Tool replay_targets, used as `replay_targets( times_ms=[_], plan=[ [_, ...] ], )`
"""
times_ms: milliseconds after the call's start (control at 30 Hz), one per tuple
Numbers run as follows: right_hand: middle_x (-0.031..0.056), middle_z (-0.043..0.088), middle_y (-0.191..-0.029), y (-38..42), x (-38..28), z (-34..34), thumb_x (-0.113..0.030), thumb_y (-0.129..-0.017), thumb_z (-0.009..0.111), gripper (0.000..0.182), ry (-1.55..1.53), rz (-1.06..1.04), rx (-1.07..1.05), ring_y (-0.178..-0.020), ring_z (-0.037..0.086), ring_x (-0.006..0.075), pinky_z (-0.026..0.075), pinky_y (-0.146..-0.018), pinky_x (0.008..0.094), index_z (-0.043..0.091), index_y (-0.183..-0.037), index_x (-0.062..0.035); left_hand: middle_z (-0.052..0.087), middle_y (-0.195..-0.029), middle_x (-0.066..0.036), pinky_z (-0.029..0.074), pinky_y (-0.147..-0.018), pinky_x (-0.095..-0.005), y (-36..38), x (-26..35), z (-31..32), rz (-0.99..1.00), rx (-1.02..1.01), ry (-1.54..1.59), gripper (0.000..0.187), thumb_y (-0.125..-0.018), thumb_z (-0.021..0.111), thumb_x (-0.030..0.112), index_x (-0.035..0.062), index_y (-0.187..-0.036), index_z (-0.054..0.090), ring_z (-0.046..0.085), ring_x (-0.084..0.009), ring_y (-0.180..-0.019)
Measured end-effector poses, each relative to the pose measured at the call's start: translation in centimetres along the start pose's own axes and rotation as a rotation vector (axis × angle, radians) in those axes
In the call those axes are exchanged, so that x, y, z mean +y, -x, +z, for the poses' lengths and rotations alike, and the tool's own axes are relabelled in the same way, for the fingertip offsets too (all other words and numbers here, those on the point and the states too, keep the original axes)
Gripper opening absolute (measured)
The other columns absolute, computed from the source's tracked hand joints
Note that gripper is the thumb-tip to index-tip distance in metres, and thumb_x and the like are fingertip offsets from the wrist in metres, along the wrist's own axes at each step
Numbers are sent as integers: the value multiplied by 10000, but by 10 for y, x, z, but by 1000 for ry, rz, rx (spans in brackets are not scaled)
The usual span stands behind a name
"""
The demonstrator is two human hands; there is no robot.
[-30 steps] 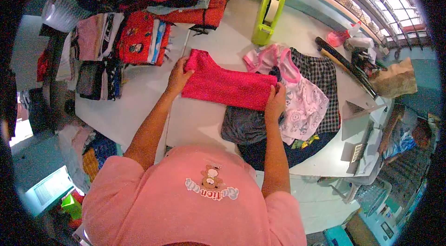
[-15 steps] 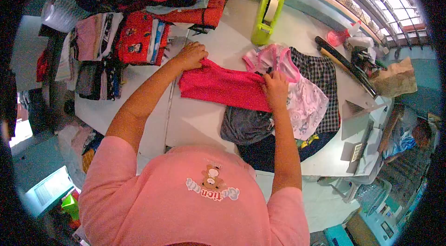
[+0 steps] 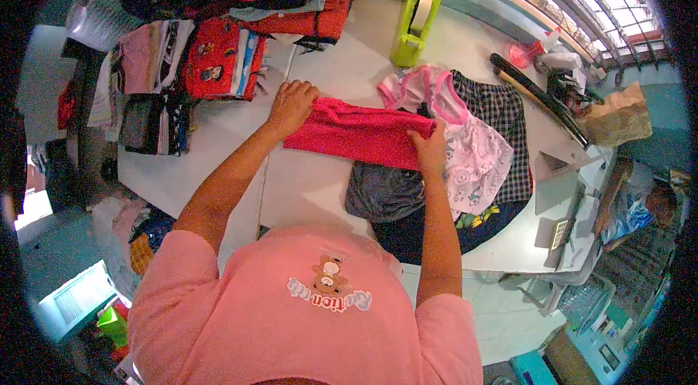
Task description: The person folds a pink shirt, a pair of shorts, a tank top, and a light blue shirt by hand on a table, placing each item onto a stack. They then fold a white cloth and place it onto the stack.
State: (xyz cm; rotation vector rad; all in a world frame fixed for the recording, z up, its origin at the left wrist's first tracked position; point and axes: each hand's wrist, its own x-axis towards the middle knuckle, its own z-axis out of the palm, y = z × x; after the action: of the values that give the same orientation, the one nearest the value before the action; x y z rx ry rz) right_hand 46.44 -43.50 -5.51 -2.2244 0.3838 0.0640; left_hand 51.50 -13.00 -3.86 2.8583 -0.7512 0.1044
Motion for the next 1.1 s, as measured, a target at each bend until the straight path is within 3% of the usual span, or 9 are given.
replay_targets(
  times_ms=[167, 267, 333, 367, 433, 533, 800, 900, 1100],
  plan=[
    [177, 564, -879, 0, 18, 0, -298, -697, 649, 401, 74, 61, -122, -811, 557, 328, 414, -695, 394, 469, -928, -24, 484, -817, -83, 380, -730, -368, 3, 9, 10, -85, 24, -38, 153, -716, 478, 96, 59, -859, 517, 501, -237, -788],
    [179, 565, -873, 6, 13, 6, -306, -737, 614, 377, 20, 37, -26, -790, 562, 324, 416, -672, 393, 473, -941, -22, 499, -982, -113, 361, -808, -391, 23, 35, 9, -219, -130, 3, 281, -727, 512, 145, 36, -986, 508, 472, -256, -967],
    [122, 560, -847, 18, 0, 10, -189, -787, 569, 242, -69, -68, 113, -758, 533, 209, 406, -713, 304, 491, -950, -28, 336, -1269, -160, 281, -925, -443, 57, 55, 18, -210, 21, -16, 546, -741, 544, 254, 18, -1204, 376, 283, -281, -1205],
    [122, 560, -847, 20, -4, 11, -189, -787, 569, 242, -70, -74, 106, -758, 533, 209, 406, -713, 304, 491, -950, -28, 336, -1269, -160, 281, -925, -443, 68, 59, 24, -218, 23, -20, 546, -741, 544, 254, 18, -1204, 376, 283, -281, -1205],
    [105, 549, -895, 22, -16, 13, -153, -812, 537, 235, -158, -69, 128, -798, 520, 185, 400, -736, 287, 477, -997, -19, 83, -1393, -148, 178, -984, -478, 82, 61, 30, -278, -148, 50, 759, -745, 549, 357, 13, -1313, 181, 63, -269, -1292],
    [75, 542, -917, 26, -50, 17, -144, -815, 534, 259, -554, -32, -58, -837, 506, 166, 394, -769, 269, 469, -1028, -11, 59, -1395, -152, 185, -982, -486, 85, 61, 35, -304, -141, 105, 754, -759, 528, 364, 7, -1314, 164, 72, -287, -1288],
    [152, 554, -975, 65, -140, 112, -88, -774, 548, 324, -466, -330, -330, -904, 539, 228, 415, -794, 306, 446, -1074, -17, 142, -1371, -165, 245, -972, -445, 93, 55, 55, -256, -10, 37, 662, -780, 516, 305, 24, -1298, 213, 156, -305, -1263],
    [164, 538, -1003, 73, -150, 137, -85, -772, 542, 306, -391, -164, -577, -905, 534, 278, 417, -799, 341, 465, -1062, -25, 301, -1274, -160, 232, -977, -450, 102, 51, 80, -376, 169, 898, 511, -798, 492, 224, 75, -1243, 289, 285, -322, -1189],
    [95, 446, -1188, 60, -124, 131, -240, -763, 554, 374, 258, -826, -313, -1130, 386, 276, 301, -923, 413, 491, -1116, -134, 303, -1280, -171, 193, -987, -472, 100, 48, 72, -269, 219, 504, 582, -790, 490, 316, 73, -1266, 259, 286, -335, -1188]
  ],
)
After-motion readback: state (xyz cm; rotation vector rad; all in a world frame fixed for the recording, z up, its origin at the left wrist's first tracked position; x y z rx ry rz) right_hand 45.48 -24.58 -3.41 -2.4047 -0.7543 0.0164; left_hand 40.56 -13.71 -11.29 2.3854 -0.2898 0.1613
